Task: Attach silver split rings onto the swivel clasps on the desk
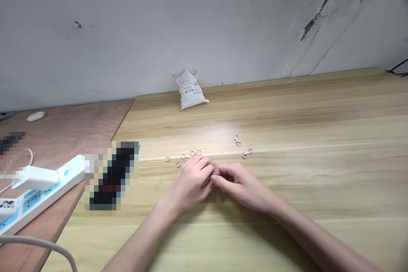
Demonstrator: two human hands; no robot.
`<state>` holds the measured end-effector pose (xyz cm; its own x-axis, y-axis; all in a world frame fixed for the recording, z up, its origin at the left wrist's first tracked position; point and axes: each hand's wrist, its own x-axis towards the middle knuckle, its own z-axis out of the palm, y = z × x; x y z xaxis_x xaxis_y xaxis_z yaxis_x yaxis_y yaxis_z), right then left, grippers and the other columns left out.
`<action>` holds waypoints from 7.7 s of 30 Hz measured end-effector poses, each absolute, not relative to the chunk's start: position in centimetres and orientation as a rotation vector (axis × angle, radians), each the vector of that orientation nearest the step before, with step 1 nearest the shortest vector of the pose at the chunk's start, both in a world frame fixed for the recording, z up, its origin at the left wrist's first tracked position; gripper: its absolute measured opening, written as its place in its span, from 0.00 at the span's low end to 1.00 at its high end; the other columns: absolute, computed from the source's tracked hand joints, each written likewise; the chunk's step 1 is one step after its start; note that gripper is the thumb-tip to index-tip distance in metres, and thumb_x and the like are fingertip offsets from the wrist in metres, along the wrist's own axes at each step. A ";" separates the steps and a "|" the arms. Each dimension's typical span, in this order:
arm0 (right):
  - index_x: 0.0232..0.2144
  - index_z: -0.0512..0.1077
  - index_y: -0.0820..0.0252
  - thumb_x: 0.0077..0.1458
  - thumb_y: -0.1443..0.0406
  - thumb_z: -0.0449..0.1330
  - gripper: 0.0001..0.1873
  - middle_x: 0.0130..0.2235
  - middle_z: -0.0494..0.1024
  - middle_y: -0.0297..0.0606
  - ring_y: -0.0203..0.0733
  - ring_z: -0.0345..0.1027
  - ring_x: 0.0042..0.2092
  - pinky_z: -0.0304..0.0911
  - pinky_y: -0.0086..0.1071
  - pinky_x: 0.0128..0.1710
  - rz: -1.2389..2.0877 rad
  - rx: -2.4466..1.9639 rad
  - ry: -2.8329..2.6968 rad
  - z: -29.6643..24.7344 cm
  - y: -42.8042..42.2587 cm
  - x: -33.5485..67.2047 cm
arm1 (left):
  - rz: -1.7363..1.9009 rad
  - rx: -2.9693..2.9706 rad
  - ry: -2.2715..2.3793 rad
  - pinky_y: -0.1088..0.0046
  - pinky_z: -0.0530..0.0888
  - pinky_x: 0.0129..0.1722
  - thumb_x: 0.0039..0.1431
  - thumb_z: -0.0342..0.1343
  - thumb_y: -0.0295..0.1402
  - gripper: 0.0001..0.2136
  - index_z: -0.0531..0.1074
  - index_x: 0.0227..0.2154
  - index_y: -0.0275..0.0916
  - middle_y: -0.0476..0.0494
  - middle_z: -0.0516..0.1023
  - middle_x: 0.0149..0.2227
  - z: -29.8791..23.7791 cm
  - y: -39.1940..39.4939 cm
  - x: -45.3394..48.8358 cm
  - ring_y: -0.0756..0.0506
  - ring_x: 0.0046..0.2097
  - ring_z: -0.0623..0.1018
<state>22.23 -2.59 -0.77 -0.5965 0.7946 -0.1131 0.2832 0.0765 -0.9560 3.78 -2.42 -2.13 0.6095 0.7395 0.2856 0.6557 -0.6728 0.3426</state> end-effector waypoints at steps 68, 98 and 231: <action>0.24 0.60 0.60 0.64 0.62 0.50 0.15 0.25 0.58 0.28 0.32 0.50 0.28 0.48 0.29 0.27 1.570 -1.069 -1.911 -0.8 -2.7 22.4 | 0.600 2.663 1.135 0.70 0.66 0.32 0.57 0.49 0.21 0.07 0.64 0.26 0.38 0.44 0.72 0.33 -1.9 -2.4 3.9 0.45 0.36 0.69; 0.24 0.60 0.58 0.61 0.64 0.51 0.12 0.21 0.63 0.28 0.31 0.50 0.23 0.43 0.28 0.25 0.746 -1.162 -2.276 -2.6 -2.0 23.0 | 0.537 2.662 1.156 0.66 0.70 0.41 0.62 0.52 0.30 0.03 0.70 0.35 0.39 0.44 0.74 0.39 -1.5 -1.8 2.9 0.45 0.42 0.72; 0.25 0.70 0.61 0.54 0.68 0.57 0.06 0.22 0.64 0.29 0.31 0.56 0.25 0.51 0.25 0.25 0.922 -1.038 -1.952 -2.6 -1.2 23.5 | 0.728 2.701 1.098 0.67 0.68 0.43 0.63 0.52 0.28 0.04 0.72 0.35 0.40 0.45 0.77 0.40 -1.1 -1.3 2.3 0.46 0.42 0.75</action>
